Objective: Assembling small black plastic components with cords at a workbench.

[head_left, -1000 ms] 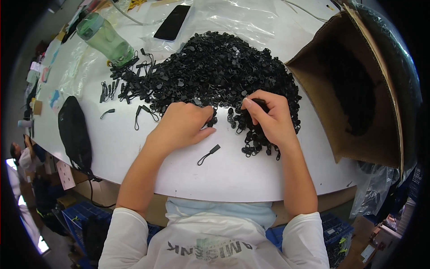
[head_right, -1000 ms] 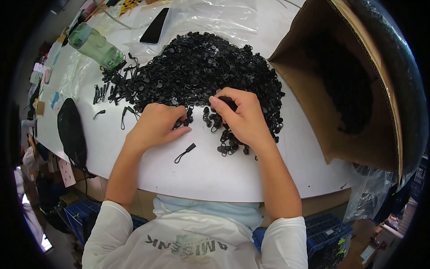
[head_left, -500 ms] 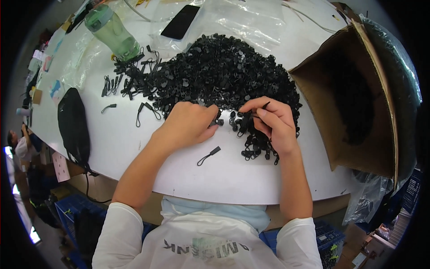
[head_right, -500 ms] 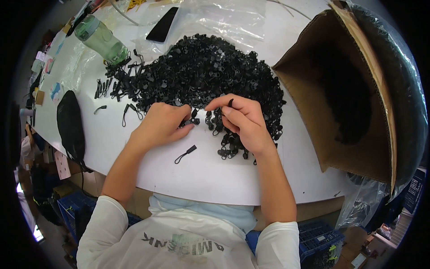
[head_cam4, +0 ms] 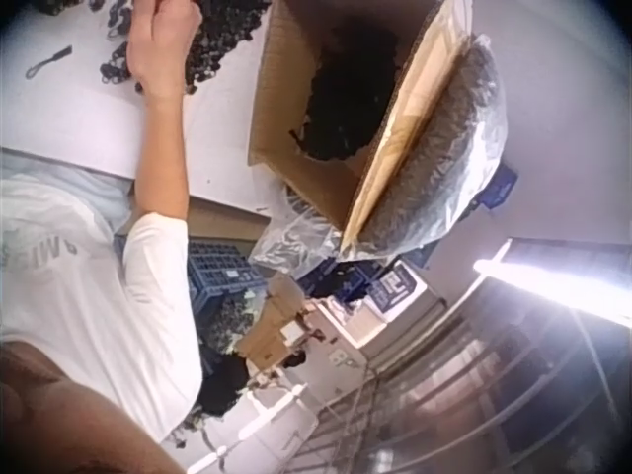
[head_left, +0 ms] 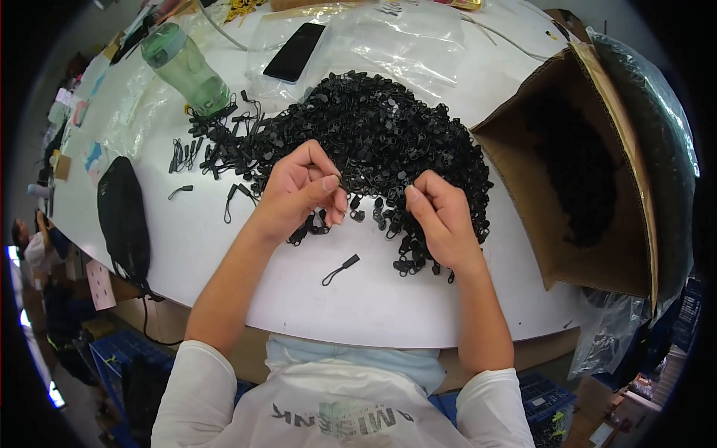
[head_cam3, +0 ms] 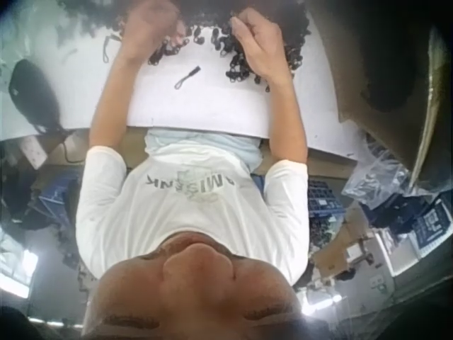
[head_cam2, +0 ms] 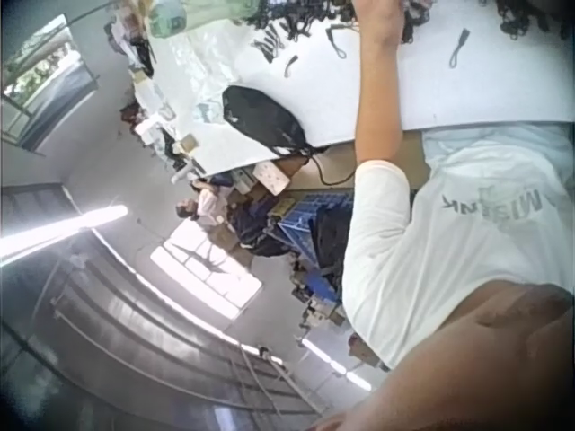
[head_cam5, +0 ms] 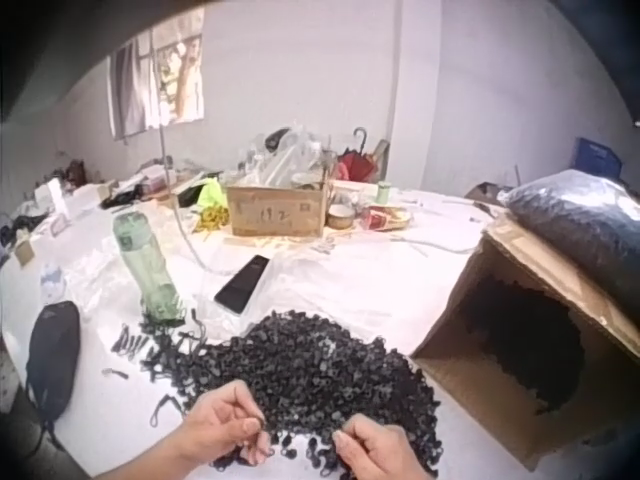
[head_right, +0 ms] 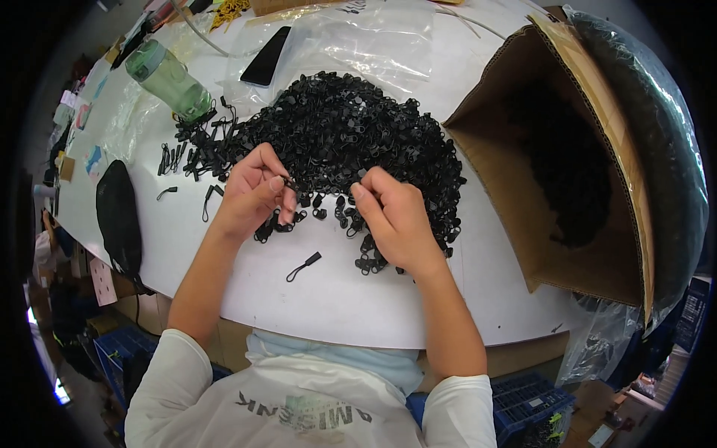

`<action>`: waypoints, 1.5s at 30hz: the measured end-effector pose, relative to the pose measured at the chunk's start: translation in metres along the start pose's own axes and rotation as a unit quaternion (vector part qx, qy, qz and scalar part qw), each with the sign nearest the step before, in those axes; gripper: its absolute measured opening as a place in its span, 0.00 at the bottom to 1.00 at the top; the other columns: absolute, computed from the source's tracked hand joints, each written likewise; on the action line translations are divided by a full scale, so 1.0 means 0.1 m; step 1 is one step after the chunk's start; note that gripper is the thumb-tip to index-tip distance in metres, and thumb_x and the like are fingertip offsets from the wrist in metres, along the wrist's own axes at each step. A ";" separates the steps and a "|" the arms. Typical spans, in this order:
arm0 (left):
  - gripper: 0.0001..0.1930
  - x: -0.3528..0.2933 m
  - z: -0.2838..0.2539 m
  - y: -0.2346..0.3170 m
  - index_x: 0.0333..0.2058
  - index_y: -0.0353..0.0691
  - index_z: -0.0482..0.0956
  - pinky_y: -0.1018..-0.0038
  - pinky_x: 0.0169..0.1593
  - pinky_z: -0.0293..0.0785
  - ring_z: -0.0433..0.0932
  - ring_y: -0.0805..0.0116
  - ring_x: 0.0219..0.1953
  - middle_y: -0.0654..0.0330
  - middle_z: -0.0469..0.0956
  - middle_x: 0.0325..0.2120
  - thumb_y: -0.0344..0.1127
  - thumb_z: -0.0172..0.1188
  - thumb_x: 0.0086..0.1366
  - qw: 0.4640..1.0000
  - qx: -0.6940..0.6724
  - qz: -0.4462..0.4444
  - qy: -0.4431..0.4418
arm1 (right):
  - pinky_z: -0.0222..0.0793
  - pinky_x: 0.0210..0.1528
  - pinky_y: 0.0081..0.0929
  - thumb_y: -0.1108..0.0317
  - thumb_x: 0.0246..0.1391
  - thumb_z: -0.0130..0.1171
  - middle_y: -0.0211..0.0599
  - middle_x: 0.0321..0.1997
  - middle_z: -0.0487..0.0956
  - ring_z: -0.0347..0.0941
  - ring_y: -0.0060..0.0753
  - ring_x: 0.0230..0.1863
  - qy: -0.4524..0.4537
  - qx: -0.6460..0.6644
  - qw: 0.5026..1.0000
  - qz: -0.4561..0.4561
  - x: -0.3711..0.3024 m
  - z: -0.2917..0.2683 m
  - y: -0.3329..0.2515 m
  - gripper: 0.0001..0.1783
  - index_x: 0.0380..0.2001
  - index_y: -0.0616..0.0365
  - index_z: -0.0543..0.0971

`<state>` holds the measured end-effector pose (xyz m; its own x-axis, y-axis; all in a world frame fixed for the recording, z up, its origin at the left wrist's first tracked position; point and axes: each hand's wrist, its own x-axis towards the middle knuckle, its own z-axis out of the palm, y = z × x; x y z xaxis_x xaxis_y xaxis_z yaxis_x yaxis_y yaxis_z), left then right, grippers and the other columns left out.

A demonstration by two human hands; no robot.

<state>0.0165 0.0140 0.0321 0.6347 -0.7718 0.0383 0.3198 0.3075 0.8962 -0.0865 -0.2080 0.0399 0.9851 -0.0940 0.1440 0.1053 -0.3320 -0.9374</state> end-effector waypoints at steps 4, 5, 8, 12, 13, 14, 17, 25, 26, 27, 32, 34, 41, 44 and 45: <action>0.10 0.04 0.19 -0.11 0.34 0.40 0.62 0.73 0.28 0.80 0.83 0.59 0.28 0.43 0.79 0.33 0.33 0.56 0.67 0.995 -0.027 0.054 0.083 | 0.55 0.18 0.24 0.67 0.61 0.52 0.33 0.11 0.63 0.57 0.23 0.13 -0.015 -0.028 0.998 -0.049 -0.03 -0.01 0.02 0.17 0.19 0.62 0.68; 0.10 0.04 0.21 -0.12 0.34 0.40 0.61 0.74 0.25 0.79 0.82 0.60 0.26 0.44 0.79 0.31 0.33 0.56 0.67 0.993 -0.024 0.064 0.100 | 0.55 0.18 0.24 0.67 0.61 0.52 0.33 0.11 0.63 0.57 0.23 0.13 -0.010 -0.015 0.999 -0.045 -0.04 0.01 0.03 0.17 0.18 0.62 0.68; 0.10 0.00 0.17 -0.07 0.34 0.39 0.61 0.79 0.18 0.73 0.79 0.67 0.18 0.50 0.78 0.25 0.31 0.56 0.66 0.999 -0.024 -0.002 0.032 | 0.56 0.18 0.23 0.68 0.61 0.49 0.32 0.12 0.64 0.57 0.24 0.13 0.014 0.081 0.997 -0.004 -0.05 0.03 0.01 0.17 0.18 0.61 0.67; 0.04 -0.02 0.09 -0.04 0.34 0.33 0.70 0.85 0.16 0.62 0.71 0.80 0.12 0.61 0.75 0.16 0.26 0.57 0.65 0.992 0.100 -0.054 0.048 | 0.59 0.20 0.24 0.70 0.59 0.47 0.33 0.16 0.69 0.62 0.25 0.16 0.034 0.126 0.991 0.012 -0.06 -0.01 -0.09 0.14 0.20 0.62 0.67; 0.03 -0.02 0.09 -0.06 0.35 0.33 0.72 0.85 0.16 0.62 0.71 0.80 0.12 0.60 0.75 0.16 0.25 0.56 0.65 0.982 0.180 -0.028 0.054 | 0.60 0.21 0.24 0.71 0.59 0.47 0.34 0.17 0.71 0.64 0.25 0.16 0.050 0.077 0.996 -0.018 -0.06 -0.03 -0.11 0.13 0.20 0.62 0.68; 0.02 -0.02 0.10 -0.08 0.35 0.32 0.75 0.84 0.15 0.63 0.71 0.80 0.12 0.60 0.75 0.17 0.25 0.56 0.64 0.963 0.264 -0.007 0.058 | 0.64 0.23 0.25 0.73 0.57 0.48 0.38 0.21 0.75 0.70 0.29 0.19 0.062 -0.054 0.995 -0.054 -0.07 -0.04 -0.15 0.09 0.22 0.63 0.70; 0.06 -0.02 0.16 -0.14 0.35 0.31 0.80 0.83 0.20 0.70 0.76 0.78 0.16 0.57 0.79 0.20 0.23 0.54 0.65 0.924 0.373 0.039 0.072 | 0.66 0.24 0.25 0.74 0.55 0.50 0.39 0.24 0.78 0.73 0.34 0.20 0.098 -0.207 0.962 -0.147 -0.05 -0.06 -0.20 0.07 0.24 0.63 0.72; 0.04 -0.01 0.24 -0.18 0.36 0.28 0.75 0.80 0.28 0.79 0.82 0.72 0.24 0.52 0.81 0.23 0.22 0.53 0.65 0.952 0.286 0.024 0.106 | 0.65 0.21 0.27 0.72 0.58 0.55 0.37 0.18 0.76 0.71 0.38 0.16 0.048 -0.124 0.985 -0.108 -0.01 0.02 -0.13 0.07 0.27 0.61 0.78; 0.03 -0.02 0.23 -0.16 0.35 0.28 0.75 0.80 0.27 0.79 0.82 0.72 0.24 0.52 0.81 0.23 0.22 0.53 0.65 0.951 0.291 0.020 0.101 | 0.65 0.21 0.29 0.70 0.57 0.56 0.38 0.18 0.76 0.72 0.39 0.17 0.035 -0.151 0.980 -0.124 -0.02 0.04 -0.12 0.05 0.30 0.60 0.77; 0.03 -0.03 0.22 -0.14 0.33 0.28 0.74 0.80 0.27 0.79 0.82 0.72 0.23 0.53 0.80 0.23 0.23 0.54 0.65 0.951 0.294 0.008 0.100 | 0.65 0.21 0.30 0.70 0.57 0.57 0.38 0.18 0.75 0.73 0.39 0.17 0.022 -0.171 0.978 -0.117 -0.03 0.07 -0.12 0.05 0.31 0.59 0.76; 0.03 -0.04 0.21 -0.09 0.32 0.28 0.74 0.81 0.25 0.78 0.81 0.72 0.22 0.56 0.79 0.21 0.24 0.57 0.64 0.946 0.297 -0.051 0.119 | 0.66 0.22 0.34 0.68 0.54 0.60 0.35 0.17 0.75 0.74 0.39 0.18 -0.018 -0.227 0.963 -0.142 -0.09 0.20 -0.11 0.08 0.36 0.56 0.74; 0.03 -0.04 0.23 -0.11 0.32 0.29 0.75 0.81 0.24 0.77 0.81 0.73 0.21 0.57 0.79 0.20 0.24 0.57 0.63 0.957 0.263 -0.028 0.121 | 0.63 0.19 0.30 0.72 0.52 0.60 0.35 0.17 0.73 0.70 0.36 0.15 -0.013 -0.225 0.957 -0.184 -0.10 0.24 -0.10 0.07 0.34 0.59 0.76; 0.05 -0.05 0.23 -0.16 0.28 0.31 0.76 0.83 0.22 0.72 0.77 0.79 0.18 0.62 0.77 0.16 0.27 0.61 0.59 0.925 0.365 0.029 0.101 | 0.67 0.20 0.29 0.71 0.50 0.61 0.32 0.18 0.74 0.73 0.34 0.17 0.013 -0.244 0.943 -0.223 -0.10 0.25 -0.10 0.13 0.41 0.59 0.77; 0.06 -0.05 0.23 -0.17 0.26 0.33 0.76 0.84 0.21 0.67 0.72 0.81 0.16 0.64 0.76 0.15 0.28 0.63 0.58 0.904 0.407 0.075 0.107 | 0.66 0.19 0.28 0.71 0.50 0.62 0.32 0.18 0.74 0.72 0.32 0.16 0.034 -0.276 0.943 -0.184 -0.11 0.29 -0.13 0.14 0.41 0.60 0.78; 0.06 -0.05 0.23 -0.17 0.26 0.33 0.77 0.84 0.21 0.66 0.71 0.82 0.15 0.64 0.75 0.14 0.29 0.63 0.58 0.905 0.402 0.086 0.112 | 0.66 0.18 0.27 0.71 0.49 0.62 0.31 0.17 0.74 0.72 0.32 0.16 0.042 -0.286 0.940 -0.182 -0.11 0.30 -0.13 0.14 0.41 0.60 0.79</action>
<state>-0.0083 -0.0002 0.0263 0.7817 -0.5911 0.1988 -0.3557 -0.1607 0.9207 -0.0947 -0.1745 0.0410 0.8808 0.0577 0.4699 0.3198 -0.8044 -0.5007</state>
